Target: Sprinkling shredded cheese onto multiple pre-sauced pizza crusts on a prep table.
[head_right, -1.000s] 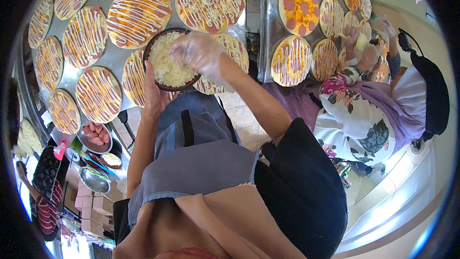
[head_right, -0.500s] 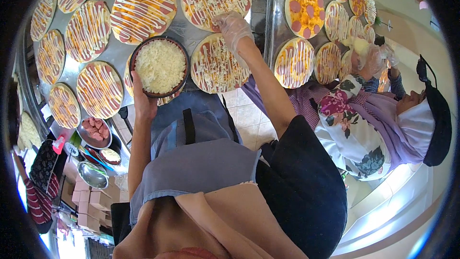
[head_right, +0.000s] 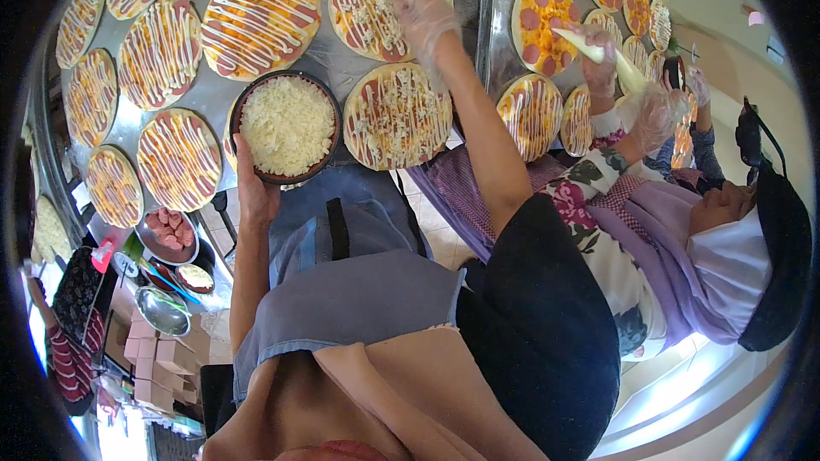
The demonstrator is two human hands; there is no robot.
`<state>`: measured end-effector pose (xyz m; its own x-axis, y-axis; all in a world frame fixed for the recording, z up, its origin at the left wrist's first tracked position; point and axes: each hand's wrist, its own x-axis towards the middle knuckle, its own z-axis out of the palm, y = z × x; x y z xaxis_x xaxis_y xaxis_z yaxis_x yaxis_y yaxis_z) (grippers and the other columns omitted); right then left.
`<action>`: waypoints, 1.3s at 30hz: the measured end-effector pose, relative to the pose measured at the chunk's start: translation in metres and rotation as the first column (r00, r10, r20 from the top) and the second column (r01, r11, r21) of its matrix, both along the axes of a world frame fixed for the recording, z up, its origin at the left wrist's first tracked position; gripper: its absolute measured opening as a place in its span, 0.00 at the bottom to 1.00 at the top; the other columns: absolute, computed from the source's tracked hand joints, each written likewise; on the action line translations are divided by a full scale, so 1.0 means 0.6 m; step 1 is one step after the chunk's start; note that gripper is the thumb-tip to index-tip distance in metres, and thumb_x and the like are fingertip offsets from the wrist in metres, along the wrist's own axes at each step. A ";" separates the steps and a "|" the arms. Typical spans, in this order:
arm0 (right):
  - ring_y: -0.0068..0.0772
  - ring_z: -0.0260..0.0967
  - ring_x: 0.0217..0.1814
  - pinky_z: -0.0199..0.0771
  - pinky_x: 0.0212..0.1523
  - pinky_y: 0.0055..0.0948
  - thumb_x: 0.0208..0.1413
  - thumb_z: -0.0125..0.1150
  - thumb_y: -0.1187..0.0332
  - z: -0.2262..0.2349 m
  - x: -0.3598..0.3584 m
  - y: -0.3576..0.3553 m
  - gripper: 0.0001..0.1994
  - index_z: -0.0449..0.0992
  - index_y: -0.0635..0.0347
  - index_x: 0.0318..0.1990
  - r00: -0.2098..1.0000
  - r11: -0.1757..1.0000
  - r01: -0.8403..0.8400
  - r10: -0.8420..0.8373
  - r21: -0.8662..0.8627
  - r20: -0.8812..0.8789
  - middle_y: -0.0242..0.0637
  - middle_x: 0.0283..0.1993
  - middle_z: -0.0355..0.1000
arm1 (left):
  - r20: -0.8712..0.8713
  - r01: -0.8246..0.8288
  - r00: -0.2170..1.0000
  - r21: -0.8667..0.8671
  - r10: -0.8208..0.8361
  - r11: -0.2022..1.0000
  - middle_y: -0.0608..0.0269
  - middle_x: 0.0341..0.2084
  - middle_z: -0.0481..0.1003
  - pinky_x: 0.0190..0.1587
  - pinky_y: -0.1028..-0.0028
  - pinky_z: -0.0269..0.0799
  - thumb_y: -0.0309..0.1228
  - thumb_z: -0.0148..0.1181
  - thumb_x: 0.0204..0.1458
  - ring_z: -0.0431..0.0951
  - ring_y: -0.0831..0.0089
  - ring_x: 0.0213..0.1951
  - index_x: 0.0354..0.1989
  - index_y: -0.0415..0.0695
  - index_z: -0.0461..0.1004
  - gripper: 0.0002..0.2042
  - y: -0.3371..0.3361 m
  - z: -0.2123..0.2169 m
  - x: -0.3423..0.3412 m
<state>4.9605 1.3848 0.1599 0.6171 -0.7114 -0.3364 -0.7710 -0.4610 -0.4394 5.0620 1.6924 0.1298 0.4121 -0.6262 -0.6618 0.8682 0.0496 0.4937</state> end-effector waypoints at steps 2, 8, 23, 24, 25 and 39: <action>0.42 0.72 0.35 0.72 0.39 0.33 0.56 0.49 0.70 -0.001 0.006 -0.032 0.11 0.76 0.52 0.44 0.991 0.982 -0.120 0.109 -0.148 -0.077 0.44 0.35 0.75 | -0.020 -0.001 1.000 -0.009 0.001 1.000 0.53 0.56 0.63 0.56 0.63 0.65 0.52 0.35 0.60 0.66 0.63 0.56 0.61 0.41 0.53 0.29 -0.001 -0.001 0.002; 0.48 0.71 0.41 0.70 0.43 0.35 0.57 0.49 0.66 -0.024 0.018 -0.049 0.12 0.76 0.48 0.46 0.952 0.907 -0.237 0.145 -0.347 -0.269 0.49 0.39 0.73 | -0.068 0.002 0.998 -0.042 -0.004 0.999 0.54 0.56 0.63 0.57 0.63 0.65 0.52 0.35 0.60 0.66 0.63 0.56 0.61 0.40 0.53 0.29 -0.011 0.001 0.013; 0.31 0.71 0.35 0.72 0.38 0.30 0.57 0.53 0.54 0.125 0.096 0.145 0.17 0.75 0.58 0.42 0.953 0.902 -0.280 0.219 0.328 0.211 0.41 0.33 0.73 | -0.117 -0.070 0.991 -0.081 0.060 0.994 0.55 0.55 0.64 0.58 0.65 0.63 0.49 0.38 0.61 0.67 0.65 0.55 0.59 0.39 0.56 0.28 -0.055 -0.005 0.033; 0.31 0.71 0.35 0.72 0.38 0.30 0.57 0.53 0.54 0.126 0.113 0.163 0.17 0.75 0.58 0.42 0.971 0.915 -0.230 0.194 0.331 0.138 0.41 0.33 0.73 | -0.074 -0.048 0.997 -0.128 0.039 0.991 0.55 0.54 0.65 0.57 0.65 0.63 0.49 0.39 0.61 0.68 0.65 0.54 0.59 0.38 0.57 0.27 -0.057 -0.003 0.034; 0.37 0.70 0.38 0.72 0.41 0.32 0.55 0.55 0.55 0.124 0.127 0.178 0.18 0.72 0.56 0.47 0.909 0.903 -0.409 0.416 0.133 -0.031 0.42 0.38 0.71 | -0.065 -0.049 0.997 -0.105 0.042 0.993 0.55 0.54 0.65 0.57 0.65 0.63 0.49 0.39 0.61 0.68 0.65 0.54 0.59 0.38 0.57 0.27 -0.063 -0.001 0.035; 0.47 0.69 0.46 0.70 0.46 0.36 0.48 0.57 0.67 0.077 0.154 0.150 0.13 0.74 0.55 0.42 0.749 0.762 -0.643 0.646 0.069 -0.147 0.44 0.40 0.69 | -0.110 -0.055 0.993 -0.210 0.032 0.976 0.55 0.53 0.66 0.55 0.65 0.68 0.53 0.35 0.60 0.70 0.65 0.52 0.59 0.40 0.56 0.29 -0.145 -0.012 0.067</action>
